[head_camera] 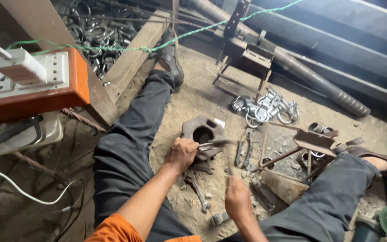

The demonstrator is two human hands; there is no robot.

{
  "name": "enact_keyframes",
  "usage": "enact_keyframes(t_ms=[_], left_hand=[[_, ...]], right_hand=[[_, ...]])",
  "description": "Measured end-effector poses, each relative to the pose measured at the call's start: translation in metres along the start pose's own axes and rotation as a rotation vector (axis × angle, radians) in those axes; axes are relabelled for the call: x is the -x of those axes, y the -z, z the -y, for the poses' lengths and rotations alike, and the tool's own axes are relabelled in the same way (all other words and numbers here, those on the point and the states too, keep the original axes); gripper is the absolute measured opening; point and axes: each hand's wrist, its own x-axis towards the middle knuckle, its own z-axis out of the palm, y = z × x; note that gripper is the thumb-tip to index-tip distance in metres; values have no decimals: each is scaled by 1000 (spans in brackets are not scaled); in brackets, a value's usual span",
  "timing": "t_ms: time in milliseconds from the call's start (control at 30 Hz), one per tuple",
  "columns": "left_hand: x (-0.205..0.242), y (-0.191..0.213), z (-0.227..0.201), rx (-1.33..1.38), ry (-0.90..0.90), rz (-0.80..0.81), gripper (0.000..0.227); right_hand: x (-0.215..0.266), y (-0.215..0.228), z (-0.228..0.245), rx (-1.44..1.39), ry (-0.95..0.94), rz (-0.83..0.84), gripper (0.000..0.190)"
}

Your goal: The person sits on the floor and assembles a metal shackle by placing it on a metal block, hammering it, and tightening it with a wrench. The person repeats this process for multiple shackles.

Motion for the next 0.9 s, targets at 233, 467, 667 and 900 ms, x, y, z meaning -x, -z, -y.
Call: enact_keyframes(t_ms=[233,467,667,900], left_hand=[[-7,-20,2,218,204,-90,16],[-6,-16,20,1104,513,10,21],[-11,-12,7,1357,589,113,17],[-13,-11,-4,1355,525,186,18]], right_hand=[[-23,58,-36,310,157,-405,31],[-4,24,-45,49,-502,20,31],[-13,-18,-87,112,-332,-80,30],[-8,-40,-119,258,-157,-100,45]])
